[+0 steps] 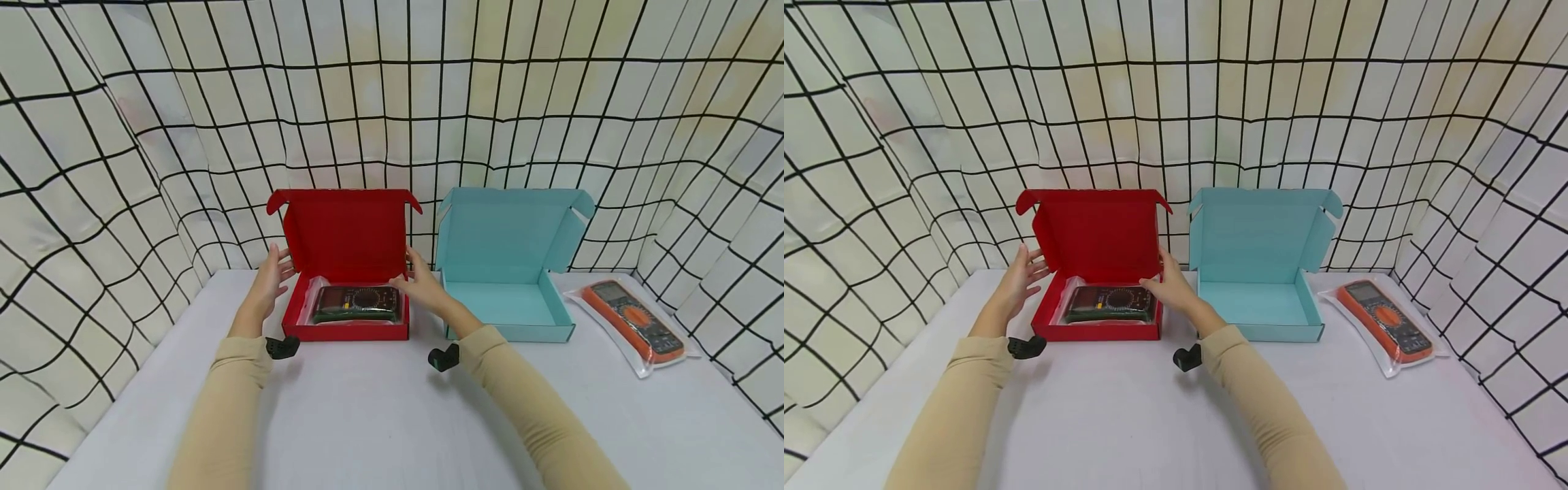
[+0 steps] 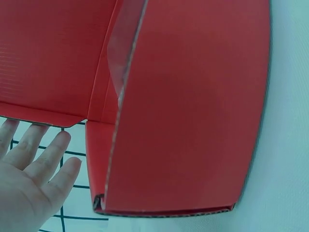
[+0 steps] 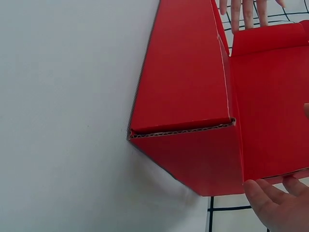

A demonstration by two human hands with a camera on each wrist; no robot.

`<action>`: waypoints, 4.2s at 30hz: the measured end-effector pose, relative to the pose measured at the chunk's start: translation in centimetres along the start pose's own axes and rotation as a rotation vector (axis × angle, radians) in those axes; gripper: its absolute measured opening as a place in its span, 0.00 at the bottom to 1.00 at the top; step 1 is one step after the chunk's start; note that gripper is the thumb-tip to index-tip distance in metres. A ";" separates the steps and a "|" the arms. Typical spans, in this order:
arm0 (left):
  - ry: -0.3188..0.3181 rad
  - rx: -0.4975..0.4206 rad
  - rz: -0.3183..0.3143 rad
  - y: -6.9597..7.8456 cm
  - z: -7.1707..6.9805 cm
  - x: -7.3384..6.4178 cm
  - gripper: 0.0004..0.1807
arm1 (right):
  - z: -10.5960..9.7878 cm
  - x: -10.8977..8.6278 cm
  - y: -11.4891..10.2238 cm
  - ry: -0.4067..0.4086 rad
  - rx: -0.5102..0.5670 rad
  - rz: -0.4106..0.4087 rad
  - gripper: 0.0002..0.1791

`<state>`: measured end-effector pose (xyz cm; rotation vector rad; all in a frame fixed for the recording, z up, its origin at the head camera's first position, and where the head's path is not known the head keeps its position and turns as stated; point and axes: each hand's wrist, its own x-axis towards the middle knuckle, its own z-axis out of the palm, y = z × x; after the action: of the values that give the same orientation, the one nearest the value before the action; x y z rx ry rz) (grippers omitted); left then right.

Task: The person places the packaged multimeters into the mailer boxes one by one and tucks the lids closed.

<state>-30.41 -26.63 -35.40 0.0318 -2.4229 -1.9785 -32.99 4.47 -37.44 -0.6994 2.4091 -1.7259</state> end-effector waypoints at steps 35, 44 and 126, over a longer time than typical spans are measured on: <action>-0.023 0.039 -0.016 -1.4 -0.5 -0.9 0.44 | -0.7 -1.8 0.3 -0.148 -0.083 0.035 0.45; -0.020 0.004 0.004 -1.8 -0.5 -0.9 0.44 | 0.2 -1.5 0.5 -0.112 -0.048 0.063 0.46; -0.294 -0.092 0.085 -3.0 -5.1 -2.5 0.34 | -3.0 -3.0 0.3 -0.186 0.400 0.159 0.36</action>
<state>-27.78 -32.18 -37.29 -0.3828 -2.4407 -2.1893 -31.41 8.37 -37.17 -0.5663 1.8638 -1.8973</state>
